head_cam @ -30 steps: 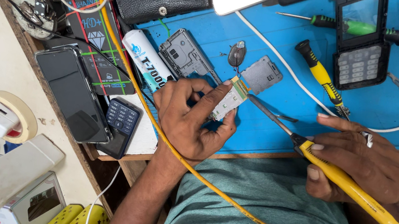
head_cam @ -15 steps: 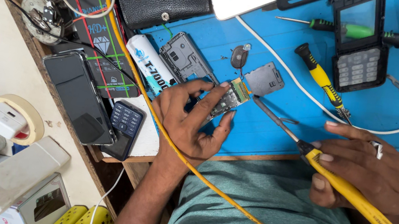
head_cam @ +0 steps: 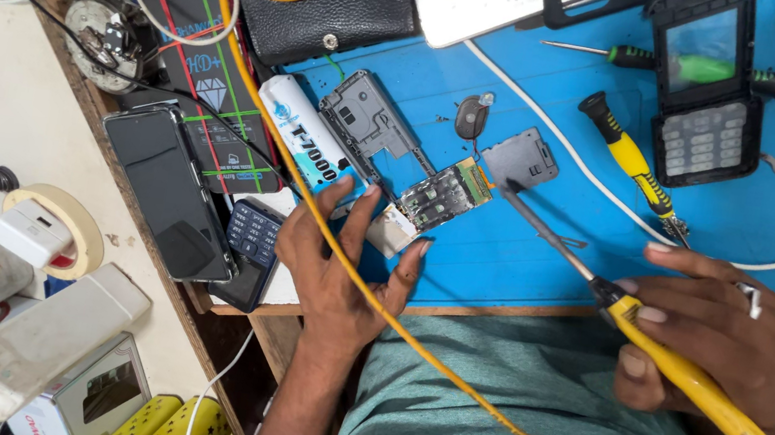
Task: The person cleans a white power adapter with a toothbrush, then uses a soldering iron to work on a small circuit board and a battery pack. The person handles the components with precision, applying heat to specific points on the circuit board.
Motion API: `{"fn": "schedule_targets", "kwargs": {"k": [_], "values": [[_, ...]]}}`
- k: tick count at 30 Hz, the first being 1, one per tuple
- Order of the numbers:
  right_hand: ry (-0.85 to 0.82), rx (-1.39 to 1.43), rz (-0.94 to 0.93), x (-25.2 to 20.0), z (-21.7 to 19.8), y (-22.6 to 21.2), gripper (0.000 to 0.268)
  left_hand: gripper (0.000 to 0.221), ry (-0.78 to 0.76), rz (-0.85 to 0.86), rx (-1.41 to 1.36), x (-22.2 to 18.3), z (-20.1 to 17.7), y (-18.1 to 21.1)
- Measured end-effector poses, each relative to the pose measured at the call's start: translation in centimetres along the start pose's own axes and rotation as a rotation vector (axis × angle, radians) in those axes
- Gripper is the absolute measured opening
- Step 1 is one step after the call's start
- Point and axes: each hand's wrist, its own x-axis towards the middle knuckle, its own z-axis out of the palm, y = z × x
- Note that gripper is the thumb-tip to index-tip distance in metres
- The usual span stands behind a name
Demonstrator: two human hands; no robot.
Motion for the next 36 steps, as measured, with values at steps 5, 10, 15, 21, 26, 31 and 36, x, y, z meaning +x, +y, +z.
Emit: {"fn": "schedule_targets", "kwargs": {"k": [5,10,15,21,26,31,36], "values": [[-0.01,0.034,-0.067,-0.5,-0.3,1.0,0.035,0.054,-0.037,-0.05,0.071,-0.4,-0.8,0.1],[-0.102,-0.027,-0.108,-0.3,-1.3,1.5,0.038,0.048,-0.044,-0.1,0.07,-0.3,-1.4,0.7],[0.242,0.066,-0.103,-2.3,1.4,2.1,0.031,0.047,-0.038,-0.121,0.108,-0.5,-3.2,0.8],[0.515,-0.024,-0.226,-3.1,4.9,5.2,0.025,0.045,-0.083,-0.187,0.036,-1.2,-7.5,0.0],[0.408,-0.024,-0.197,-3.6,5.2,5.7,0.03,0.045,0.022,-0.412,-0.258,-0.9,-10.8,-1.0],[0.35,0.002,-0.167,-1.7,3.7,3.1,0.03,0.046,0.042,-0.362,-0.552,0.9,-10.9,0.1],[0.204,0.034,-0.038,1.4,1.2,-1.4,0.027,0.044,0.005,-0.15,-0.541,3.7,-7.5,1.8]]}}
